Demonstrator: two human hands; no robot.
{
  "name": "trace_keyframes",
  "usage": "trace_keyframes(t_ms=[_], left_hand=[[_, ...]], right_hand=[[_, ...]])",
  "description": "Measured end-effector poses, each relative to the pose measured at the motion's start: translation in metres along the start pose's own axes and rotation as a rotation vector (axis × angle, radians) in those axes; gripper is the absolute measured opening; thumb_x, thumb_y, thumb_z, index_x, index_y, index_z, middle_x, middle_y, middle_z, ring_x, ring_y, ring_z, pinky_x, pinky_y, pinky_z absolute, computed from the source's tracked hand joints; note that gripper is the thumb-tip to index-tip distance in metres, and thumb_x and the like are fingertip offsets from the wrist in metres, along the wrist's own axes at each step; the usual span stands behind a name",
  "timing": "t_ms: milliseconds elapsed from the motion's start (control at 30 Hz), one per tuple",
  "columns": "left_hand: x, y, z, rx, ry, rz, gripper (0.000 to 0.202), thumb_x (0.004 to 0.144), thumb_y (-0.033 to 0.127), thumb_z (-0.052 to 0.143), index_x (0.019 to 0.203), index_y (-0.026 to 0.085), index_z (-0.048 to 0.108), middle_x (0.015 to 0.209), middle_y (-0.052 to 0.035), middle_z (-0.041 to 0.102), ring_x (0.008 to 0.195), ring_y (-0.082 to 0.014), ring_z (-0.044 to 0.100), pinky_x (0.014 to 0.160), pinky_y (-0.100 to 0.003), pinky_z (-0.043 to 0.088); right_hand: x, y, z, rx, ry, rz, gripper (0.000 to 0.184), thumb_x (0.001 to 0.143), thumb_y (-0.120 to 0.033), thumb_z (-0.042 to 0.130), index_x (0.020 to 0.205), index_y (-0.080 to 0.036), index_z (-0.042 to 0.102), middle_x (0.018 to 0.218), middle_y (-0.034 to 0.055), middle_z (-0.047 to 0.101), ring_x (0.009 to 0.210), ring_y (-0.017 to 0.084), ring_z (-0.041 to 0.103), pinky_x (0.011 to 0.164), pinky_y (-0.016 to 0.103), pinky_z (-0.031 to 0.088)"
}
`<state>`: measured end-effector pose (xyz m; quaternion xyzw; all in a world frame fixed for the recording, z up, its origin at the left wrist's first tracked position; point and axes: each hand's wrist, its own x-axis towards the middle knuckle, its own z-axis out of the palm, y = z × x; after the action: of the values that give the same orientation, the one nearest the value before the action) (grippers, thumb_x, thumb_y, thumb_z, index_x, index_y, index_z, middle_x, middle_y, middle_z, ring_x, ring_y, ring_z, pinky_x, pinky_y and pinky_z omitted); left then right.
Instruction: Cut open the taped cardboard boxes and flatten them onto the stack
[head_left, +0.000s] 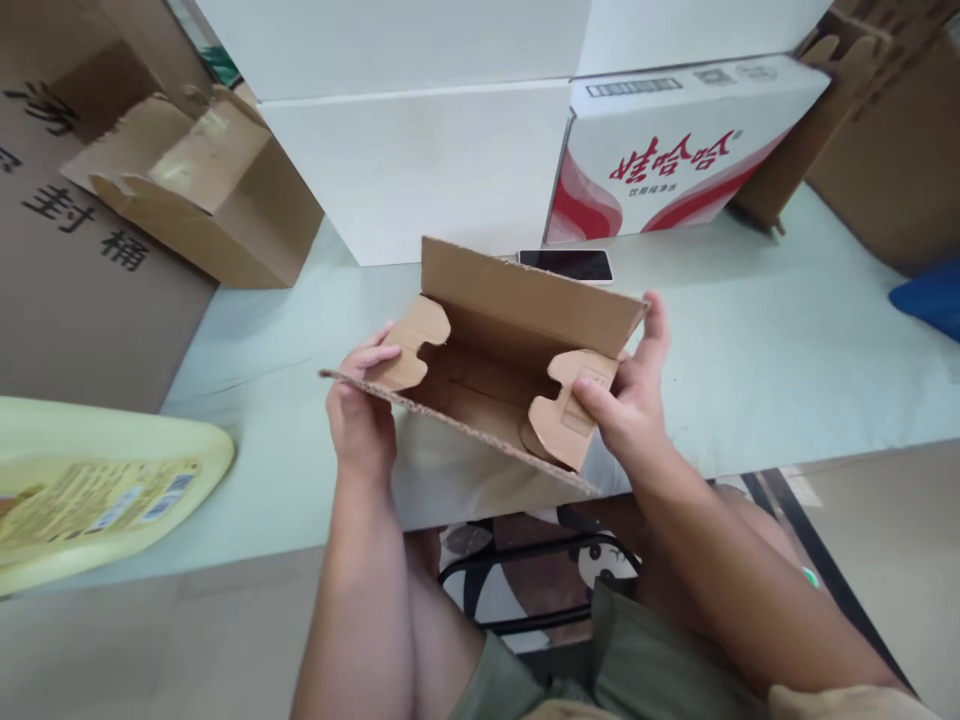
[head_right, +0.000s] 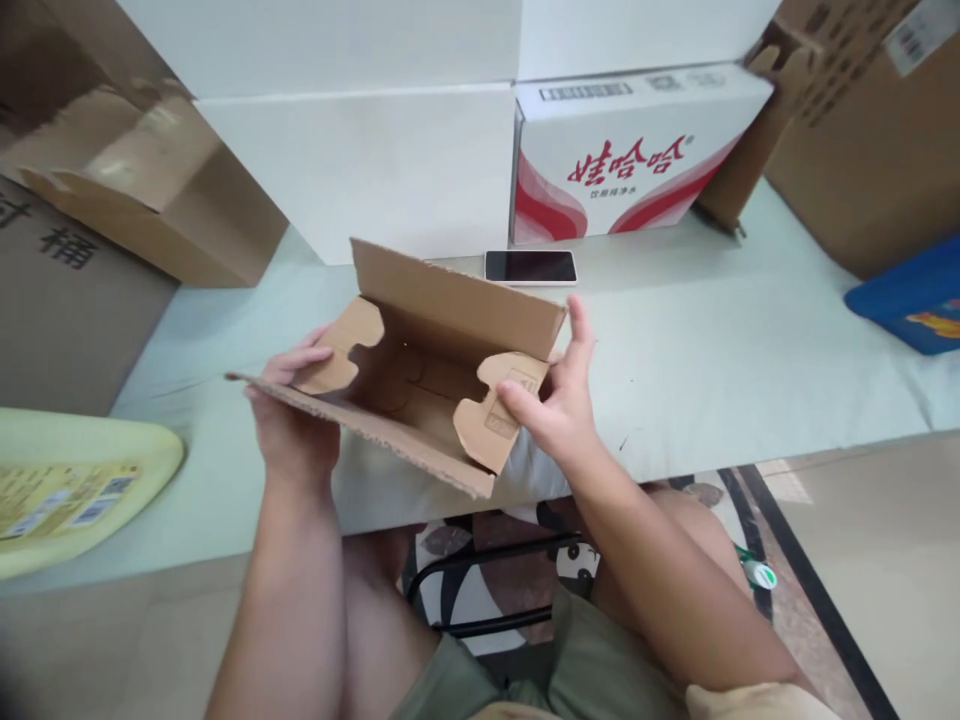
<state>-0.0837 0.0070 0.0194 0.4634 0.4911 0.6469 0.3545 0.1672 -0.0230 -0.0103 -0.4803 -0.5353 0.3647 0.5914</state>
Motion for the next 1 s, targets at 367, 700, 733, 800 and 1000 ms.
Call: trace_keyframes(t_ms=[367,700,733,800,1000], left_hand=[[-0.002,-0.007,-0.011,0.000,0.045,0.082,0.035,0.085,0.046,0.082,0.117,0.034,0.074,0.133,-0.0021,0.073,0.144,-0.0280,0.059,0.124,-0.042,0.045],[0.003,0.006,-0.033,0.088,0.031,0.068,0.022,0.075,0.020,0.063,0.077,0.024,0.085,0.115,-0.0041,0.079,0.130,-0.0297,0.064,0.128,-0.048,0.039],[0.005,0.006,-0.035,0.074,0.066,0.053,0.022,0.073,0.019,0.063,0.076,0.023,0.085,0.113,-0.0049,0.080,0.129,-0.0296,0.064,0.128,-0.048,0.039],[0.010,0.004,-0.039,0.059,0.186,0.033,0.023,0.067,0.019,0.061,0.075,0.020,0.083,0.109,-0.0067,0.081,0.126,-0.0297,0.065,0.125,-0.048,0.041],[0.021,-0.009,-0.053,0.026,0.373,-0.107,0.029,0.073,0.024,0.057,0.091,0.018,0.078,0.110,-0.0044,0.081,0.121,-0.0220,0.067,0.115,-0.034,0.049]], right_hand=[[-0.009,-0.005,-0.006,0.023,-0.220,-0.188,0.033,0.099,-0.061,0.065,0.102,-0.031,0.075,0.136,0.0083,0.073,0.129,0.033,0.069,0.112,0.057,0.055],[-0.022,-0.021,-0.003,0.143,-0.597,-0.257,0.052,0.106,-0.055,0.054,0.155,-0.040,0.050,0.159,0.0048,0.060,0.149,0.029,0.056,0.123,0.051,0.047],[-0.022,-0.019,-0.003,0.136,-0.582,-0.242,0.052,0.107,-0.057,0.053,0.155,-0.040,0.051,0.160,0.0046,0.059,0.150,0.029,0.054,0.125,0.051,0.045],[-0.020,-0.013,-0.003,0.087,-0.525,-0.181,0.053,0.107,-0.062,0.049,0.154,-0.037,0.053,0.161,0.0061,0.058,0.152,0.030,0.052,0.127,0.052,0.041],[-0.018,-0.003,-0.001,0.130,-0.532,0.037,0.064,0.107,-0.065,0.049,0.159,-0.031,0.038,0.147,0.0129,0.068,0.132,0.030,0.069,0.108,0.050,0.059]])
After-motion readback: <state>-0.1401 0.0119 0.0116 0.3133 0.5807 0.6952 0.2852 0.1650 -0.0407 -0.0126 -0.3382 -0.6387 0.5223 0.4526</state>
